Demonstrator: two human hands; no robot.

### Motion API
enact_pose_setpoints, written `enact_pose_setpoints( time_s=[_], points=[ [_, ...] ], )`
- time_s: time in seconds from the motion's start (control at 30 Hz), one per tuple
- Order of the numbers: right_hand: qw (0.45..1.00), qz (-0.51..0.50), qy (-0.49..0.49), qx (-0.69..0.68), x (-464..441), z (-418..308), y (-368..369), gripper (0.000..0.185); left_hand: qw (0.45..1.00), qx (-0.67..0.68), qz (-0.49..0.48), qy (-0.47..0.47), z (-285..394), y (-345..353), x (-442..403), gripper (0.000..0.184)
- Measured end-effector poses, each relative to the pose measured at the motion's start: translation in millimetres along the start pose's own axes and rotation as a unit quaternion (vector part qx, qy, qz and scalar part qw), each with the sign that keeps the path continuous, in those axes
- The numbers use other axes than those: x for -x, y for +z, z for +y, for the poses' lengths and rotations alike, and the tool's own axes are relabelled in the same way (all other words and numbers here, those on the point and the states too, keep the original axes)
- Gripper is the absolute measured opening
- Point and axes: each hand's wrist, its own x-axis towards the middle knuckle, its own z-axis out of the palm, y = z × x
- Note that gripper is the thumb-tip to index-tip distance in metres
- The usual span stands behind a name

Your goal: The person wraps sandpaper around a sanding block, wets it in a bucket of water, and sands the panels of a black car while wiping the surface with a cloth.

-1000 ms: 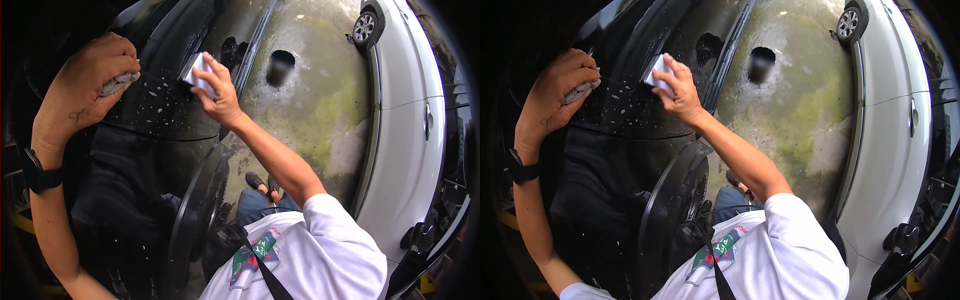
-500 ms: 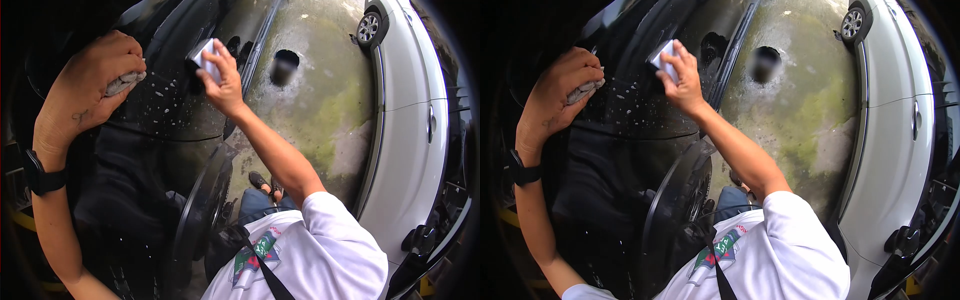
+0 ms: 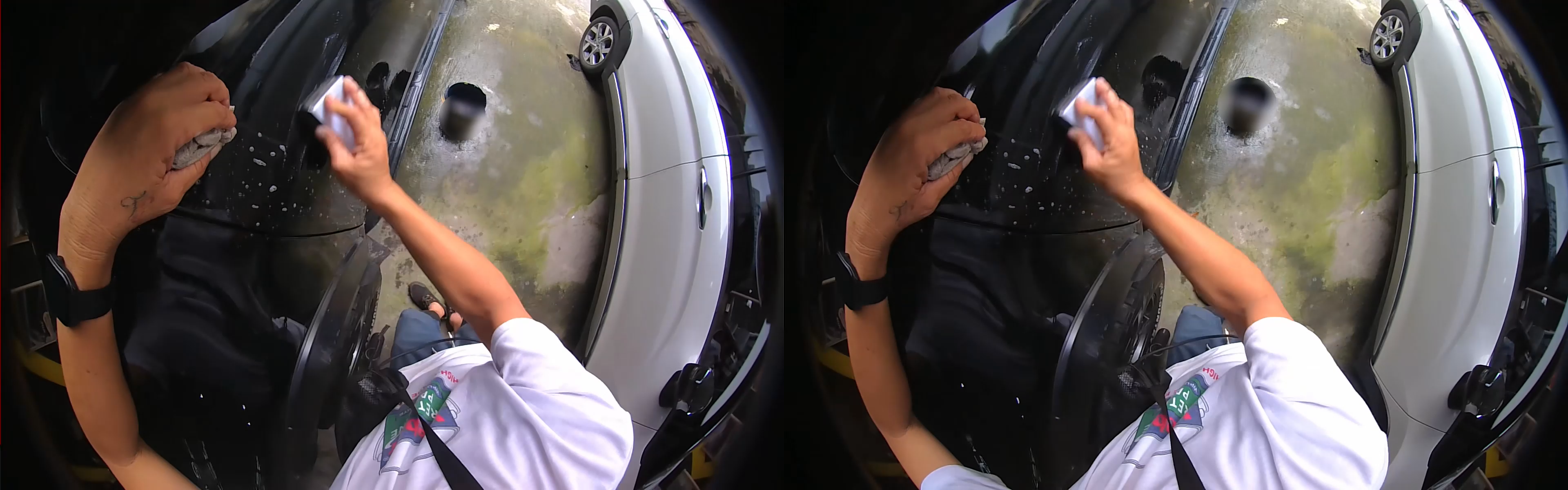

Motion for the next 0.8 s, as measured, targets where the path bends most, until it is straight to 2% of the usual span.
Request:
enact_pose_setpoints(
  time_s=[0.03,0.1,0.2,0.3,0.37,0.4,0.47,0.57,0.63,0.73,0.8],
  points=[
    [0.997,0.051,0.050,-0.016,-39,22,4,0.042,1.000,0.000,0.000,-0.003,-1,1,0,0.034],
    [0.997,0.051,0.045,-0.031,-110,68,-4,0.042,1.000,-0.002,0.000,-0.006,-2,2,-1,0.034],
    [0.998,0.046,0.042,-0.023,-92,69,-3,0.044,1.000,-0.005,0.005,0.002,-2,1,-1,0.034],
    [1.000,-0.014,0.016,0.004,13,-11,-2,0.047,1.000,-0.014,-0.005,-0.001,-1,-2,-1,0.034],
    [0.998,-0.062,0.007,-0.033,70,-46,-4,0.051,1.000,-0.013,-0.002,-0.008,3,-2,-1,0.033],
    [0.998,-0.060,0.010,-0.033,68,-43,-8,0.051,1.000,-0.011,-0.006,-0.006,6,-3,-2,0.033],
    [0.996,-0.065,-0.054,-0.025,44,-28,-10,0.052,1.000,-0.004,-0.009,-0.014,7,-6,-4,0.034],
    [0.998,0.049,0.030,0.002,-47,15,1,0.043,1.000,0.001,0.002,-0.001,4,-1,-3,0.035],
    [0.997,0.077,-0.006,-0.012,-104,62,4,0.042,1.000,0.001,0.001,0.000,2,0,-3,0.035],
    [0.997,0.064,0.039,-0.027,-90,43,2,0.042,1.000,0.000,0.000,-0.001,1,-2,-4,0.035],
    [1.000,0.021,0.022,-0.006,-30,-3,1,0.045,1.000,-0.003,-0.004,-0.005,4,-6,-5,0.035]
  ],
)
